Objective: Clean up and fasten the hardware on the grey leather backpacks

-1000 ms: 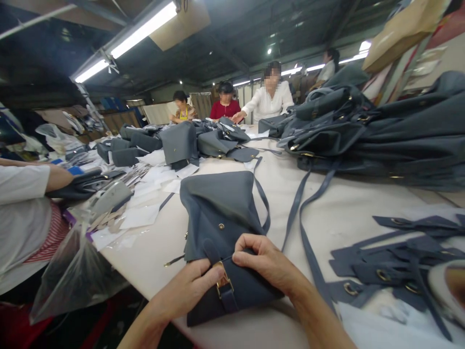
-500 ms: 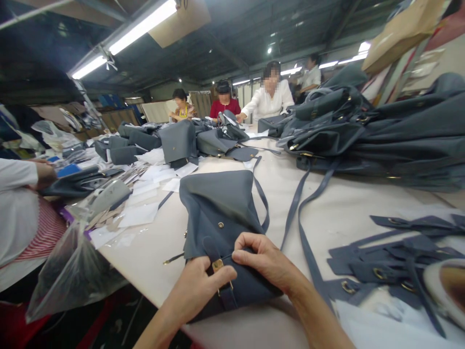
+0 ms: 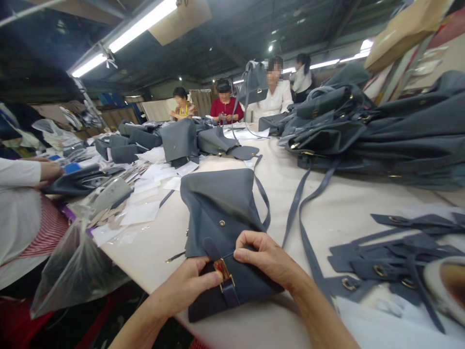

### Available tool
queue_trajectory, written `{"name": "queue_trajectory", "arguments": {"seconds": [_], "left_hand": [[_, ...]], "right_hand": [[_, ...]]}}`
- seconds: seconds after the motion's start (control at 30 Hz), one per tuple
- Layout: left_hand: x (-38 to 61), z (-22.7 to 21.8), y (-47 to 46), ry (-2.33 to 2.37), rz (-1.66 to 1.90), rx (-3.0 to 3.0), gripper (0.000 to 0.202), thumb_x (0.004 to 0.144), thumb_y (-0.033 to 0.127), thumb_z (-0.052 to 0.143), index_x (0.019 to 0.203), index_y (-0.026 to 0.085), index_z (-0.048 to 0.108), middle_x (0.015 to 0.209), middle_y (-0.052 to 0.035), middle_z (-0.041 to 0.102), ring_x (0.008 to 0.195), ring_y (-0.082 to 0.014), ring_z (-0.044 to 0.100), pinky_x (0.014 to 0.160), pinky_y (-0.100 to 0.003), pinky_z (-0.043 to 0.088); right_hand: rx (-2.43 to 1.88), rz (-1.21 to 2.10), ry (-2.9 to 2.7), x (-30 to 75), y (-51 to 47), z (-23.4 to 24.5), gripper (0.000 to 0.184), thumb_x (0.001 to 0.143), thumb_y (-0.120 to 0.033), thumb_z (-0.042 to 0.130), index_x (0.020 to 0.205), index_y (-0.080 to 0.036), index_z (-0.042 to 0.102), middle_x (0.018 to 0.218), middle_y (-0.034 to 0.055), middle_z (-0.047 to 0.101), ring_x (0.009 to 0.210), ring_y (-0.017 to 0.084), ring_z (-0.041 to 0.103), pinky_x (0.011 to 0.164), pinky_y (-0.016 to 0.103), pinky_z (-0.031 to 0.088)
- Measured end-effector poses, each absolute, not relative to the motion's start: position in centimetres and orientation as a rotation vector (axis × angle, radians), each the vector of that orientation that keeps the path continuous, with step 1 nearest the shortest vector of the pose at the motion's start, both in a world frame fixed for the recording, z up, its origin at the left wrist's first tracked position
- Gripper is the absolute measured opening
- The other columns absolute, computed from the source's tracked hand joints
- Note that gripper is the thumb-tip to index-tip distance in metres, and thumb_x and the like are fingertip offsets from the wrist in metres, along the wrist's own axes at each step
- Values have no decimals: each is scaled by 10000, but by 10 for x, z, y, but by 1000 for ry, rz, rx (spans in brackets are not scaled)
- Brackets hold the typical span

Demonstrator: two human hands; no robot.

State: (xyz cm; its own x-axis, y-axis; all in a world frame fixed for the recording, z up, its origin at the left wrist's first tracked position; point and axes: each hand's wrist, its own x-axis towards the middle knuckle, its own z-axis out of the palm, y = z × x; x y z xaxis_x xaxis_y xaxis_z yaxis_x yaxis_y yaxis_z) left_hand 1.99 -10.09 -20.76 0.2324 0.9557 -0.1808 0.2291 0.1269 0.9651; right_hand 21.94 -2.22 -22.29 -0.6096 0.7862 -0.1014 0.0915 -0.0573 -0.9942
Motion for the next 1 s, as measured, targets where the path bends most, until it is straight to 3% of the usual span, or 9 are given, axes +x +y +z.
{"name": "queue_trajectory", "arguments": {"seconds": [0.13,0.33,0.5,0.7,0.87,1.0], "left_hand": [[21,-211,-110,1305,901,1422,322,769,198,601,1065,184,728,1059,-60,723,1040,-298,598,977,-370,414],[27,-233,-126,1478,1246,1293,317,736,236,641,1042,179,700,1070,-98,701,1038,-284,594,945,-341,436],[38,-247,-116,1606,1421,1133,202,687,321,703,825,174,692,862,-64,708,857,-242,630,847,-355,470],[35,-249,-107,1474,1457,1159,83,713,249,676,700,167,675,708,-30,695,684,-186,626,707,-299,499],[37,-249,-121,1660,1605,1916,175,876,132,525,874,194,690,829,-56,686,784,-179,632,715,-286,498],[32,-255,-129,1613,1572,2348,385,859,18,455,1164,188,618,1062,-113,679,1017,-212,609,895,-367,479]], "right_hand": [[-928,1690,-1714,220,-23,-223,283,734,-415,711,673,-182,561,625,-57,474,582,100,373,535,222,288],[-926,1729,-1683,221,-21,-230,310,736,-435,717,703,-178,549,640,-60,475,584,96,375,546,219,283],[-928,1743,-1683,221,-20,-233,345,721,-465,727,706,-179,533,645,-60,466,586,97,369,544,222,277],[-934,1705,-1713,221,-21,-232,325,729,-450,720,707,-178,543,646,-58,469,595,101,379,553,226,281],[-934,1720,-1691,221,-21,-231,332,716,-451,731,705,-180,539,639,-61,476,584,99,382,552,226,288],[-933,1714,-1686,222,-20,-234,327,723,-449,733,712,-181,545,652,-60,482,597,101,396,566,224,303]]}}
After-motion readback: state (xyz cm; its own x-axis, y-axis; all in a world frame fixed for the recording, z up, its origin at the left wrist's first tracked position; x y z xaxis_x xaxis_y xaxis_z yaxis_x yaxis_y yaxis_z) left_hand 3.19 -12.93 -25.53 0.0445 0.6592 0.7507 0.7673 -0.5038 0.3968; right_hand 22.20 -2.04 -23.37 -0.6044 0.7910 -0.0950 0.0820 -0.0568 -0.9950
